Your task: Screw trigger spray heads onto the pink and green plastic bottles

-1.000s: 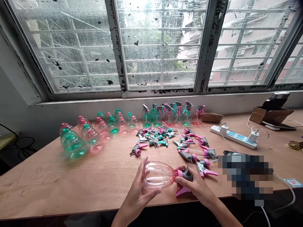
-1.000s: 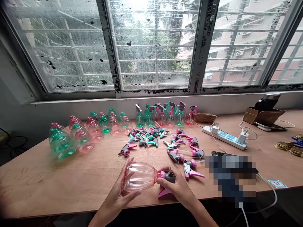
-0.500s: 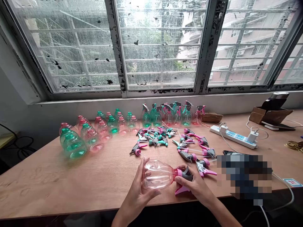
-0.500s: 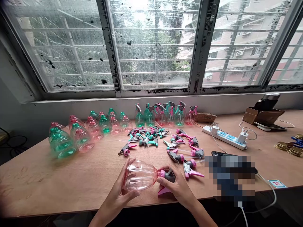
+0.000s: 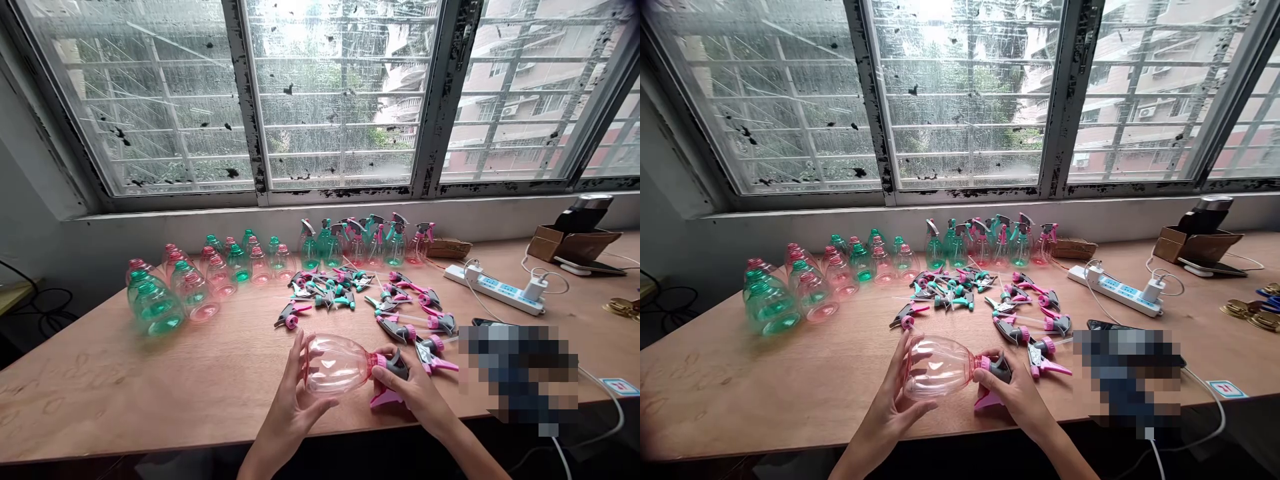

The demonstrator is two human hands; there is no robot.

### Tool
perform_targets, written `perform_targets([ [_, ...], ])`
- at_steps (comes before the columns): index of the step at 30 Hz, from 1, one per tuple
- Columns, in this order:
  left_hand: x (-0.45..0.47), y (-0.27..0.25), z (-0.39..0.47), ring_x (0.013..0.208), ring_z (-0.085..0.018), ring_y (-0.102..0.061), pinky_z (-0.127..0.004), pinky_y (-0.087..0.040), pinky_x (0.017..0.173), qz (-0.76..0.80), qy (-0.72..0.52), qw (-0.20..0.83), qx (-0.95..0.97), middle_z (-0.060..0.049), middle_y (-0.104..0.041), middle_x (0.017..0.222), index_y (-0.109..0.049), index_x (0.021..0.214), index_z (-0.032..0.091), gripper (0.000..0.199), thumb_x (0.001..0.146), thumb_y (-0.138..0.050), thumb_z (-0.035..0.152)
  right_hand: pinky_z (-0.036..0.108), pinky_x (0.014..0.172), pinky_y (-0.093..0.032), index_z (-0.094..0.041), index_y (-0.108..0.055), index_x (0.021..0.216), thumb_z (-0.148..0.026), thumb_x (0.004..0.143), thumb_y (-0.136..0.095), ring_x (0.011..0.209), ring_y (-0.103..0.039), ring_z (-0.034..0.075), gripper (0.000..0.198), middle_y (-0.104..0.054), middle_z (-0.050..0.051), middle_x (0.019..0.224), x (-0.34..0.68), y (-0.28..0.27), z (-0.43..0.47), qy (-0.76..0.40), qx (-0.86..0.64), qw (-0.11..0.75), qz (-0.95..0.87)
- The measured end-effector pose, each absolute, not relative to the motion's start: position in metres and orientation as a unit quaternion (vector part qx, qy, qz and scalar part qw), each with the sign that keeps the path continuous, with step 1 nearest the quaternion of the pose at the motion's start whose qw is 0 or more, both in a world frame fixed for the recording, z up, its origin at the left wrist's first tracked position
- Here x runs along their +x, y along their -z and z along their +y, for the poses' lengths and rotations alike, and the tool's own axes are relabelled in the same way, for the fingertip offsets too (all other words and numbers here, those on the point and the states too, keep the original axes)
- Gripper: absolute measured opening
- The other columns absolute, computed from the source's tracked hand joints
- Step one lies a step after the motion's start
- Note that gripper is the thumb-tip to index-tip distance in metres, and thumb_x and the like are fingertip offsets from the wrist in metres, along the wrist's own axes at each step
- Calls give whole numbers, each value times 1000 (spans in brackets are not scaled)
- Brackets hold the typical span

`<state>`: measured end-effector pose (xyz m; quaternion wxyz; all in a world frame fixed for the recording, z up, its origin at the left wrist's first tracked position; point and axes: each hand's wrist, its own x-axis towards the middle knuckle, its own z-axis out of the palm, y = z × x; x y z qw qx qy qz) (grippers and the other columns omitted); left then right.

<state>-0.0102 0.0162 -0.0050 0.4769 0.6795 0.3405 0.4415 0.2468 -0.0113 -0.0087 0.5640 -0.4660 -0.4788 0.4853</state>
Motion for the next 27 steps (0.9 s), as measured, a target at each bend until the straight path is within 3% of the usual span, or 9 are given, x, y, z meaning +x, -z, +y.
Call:
perform_targets([
  [2, -9, 4, 16, 155, -35, -41, -53, -38, 127, 340, -446, 473, 679, -6, -25, 179, -7, 170, 51, 107, 93, -81, 42, 34, 66, -58, -19, -67, 101, -64, 78, -88, 64, -71, 21, 55, -76, 1, 71, 246, 7, -12, -490, -466, 567, -471],
  [7, -11, 1, 12, 158, -39, -37, -57, -34, 129, 336, -423, 455, 708, -4, -11, 183, -18, 169, 50, 95, 95, -77, 44, 33, 65, -57, -19, -67, 97, -64, 77, -89, 63, -70, 21, 54, -74, 1, 71, 246, 5, -13, -507, -453, 563, -470],
  [12, -12, -2, 11, 160, -38, -33, -54, -31, 131, 342, -411, 488, 690, -8, -12, 182, -3, 172, 43, 112, 92, -81, 47, 31, 65, -55, -19, -68, 101, -60, 78, -90, 64, -69, 20, 52, -74, 0, 69, 247, 9, -13, -510, -445, 558, -481],
  [17, -13, 1, 12, 165, -35, -22, -52, -29, 132, 332, -416, 442, 722, -2, -11, 183, -14, 170, 48, 94, 98, -74, 42, 32, 65, -52, -18, -68, 102, -56, 80, -90, 64, -68, 20, 50, -75, 1, 70, 247, 8, -14, -520, -439, 555, -478],
  [20, -14, 3, 10, 161, -34, -33, -53, -33, 130, 342, -423, 437, 716, 1, -12, 183, -13, 168, 55, 84, 104, -65, 39, 32, 67, -52, -18, -68, 100, -56, 81, -89, 66, -69, 20, 48, -74, 1, 72, 248, 8, -14, -519, -439, 555, -480],
  [24, -12, 1, 9, 162, -36, -29, -50, -33, 131, 343, -425, 462, 699, -2, -6, 183, -15, 170, 48, 95, 97, -76, 43, 32, 70, -53, -18, -69, 101, -55, 81, -90, 70, -68, 19, 47, -72, 0, 77, 251, 10, -13, -507, -442, 544, -501],
  [27, -11, -1, 12, 166, -35, -21, -51, -26, 134, 339, -425, 480, 689, -5, -11, 182, -14, 171, 44, 104, 92, -82, 44, 31, 68, -53, -18, -69, 102, -55, 81, -90, 70, -67, 18, 47, -72, 0, 78, 252, 12, -13, -501, -446, 537, -512],
])
